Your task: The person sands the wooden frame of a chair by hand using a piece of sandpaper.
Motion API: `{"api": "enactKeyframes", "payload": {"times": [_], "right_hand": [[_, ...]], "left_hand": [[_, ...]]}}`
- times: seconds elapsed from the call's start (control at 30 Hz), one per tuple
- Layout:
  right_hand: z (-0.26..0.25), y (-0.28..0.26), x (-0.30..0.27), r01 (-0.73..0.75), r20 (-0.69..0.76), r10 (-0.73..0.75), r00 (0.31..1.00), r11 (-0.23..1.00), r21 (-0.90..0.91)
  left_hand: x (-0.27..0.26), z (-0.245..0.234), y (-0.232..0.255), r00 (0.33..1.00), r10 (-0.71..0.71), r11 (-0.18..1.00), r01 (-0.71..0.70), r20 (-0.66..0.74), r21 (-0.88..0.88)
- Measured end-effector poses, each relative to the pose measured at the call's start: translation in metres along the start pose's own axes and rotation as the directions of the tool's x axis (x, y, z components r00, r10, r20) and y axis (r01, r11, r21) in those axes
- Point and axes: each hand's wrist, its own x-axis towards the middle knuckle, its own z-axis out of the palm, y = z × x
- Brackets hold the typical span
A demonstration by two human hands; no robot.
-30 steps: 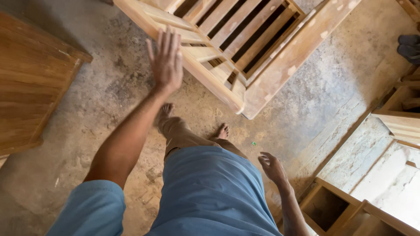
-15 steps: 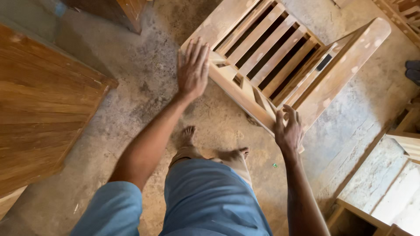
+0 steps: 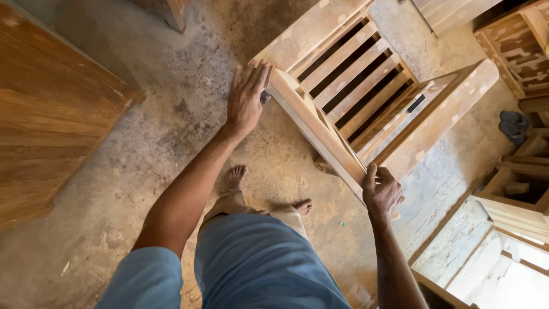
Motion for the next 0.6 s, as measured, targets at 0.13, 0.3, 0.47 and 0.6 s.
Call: {"api": "enactKeyframes", "payload": {"times": [0.13, 0.3, 0.47, 0.6], "right_hand": [[0.005, -0.006, 0.003, -0.017, -0.002, 0.016, 1.0, 1.0, -0.017], [0.009, 0.011, -0.004, -0.002, -0.062, -0.001, 0.998, 0.999, -0.048], [0.019, 0.016, 0.007, 0.012, -0.056, -0.015, 0.998, 0.999, -0.045], [0.019, 0.02, 0.004, 0.001, -0.087, -0.007, 0.996, 0.998, -0.061]], "left_hand": [[-0.025, 0.029, 0.006, 0.99, -0.134, 0.948, 0.116, -0.043, -0.296], [-0.044, 0.041, 0.026, 0.997, -0.075, 0.989, 0.074, -0.003, -0.131], [-0.021, 0.042, 0.003, 0.972, -0.22, 0.974, 0.214, -0.081, -0.077], [-0.02, 0.051, -0.003, 0.976, -0.155, 0.967, 0.118, -0.154, -0.226]]}}
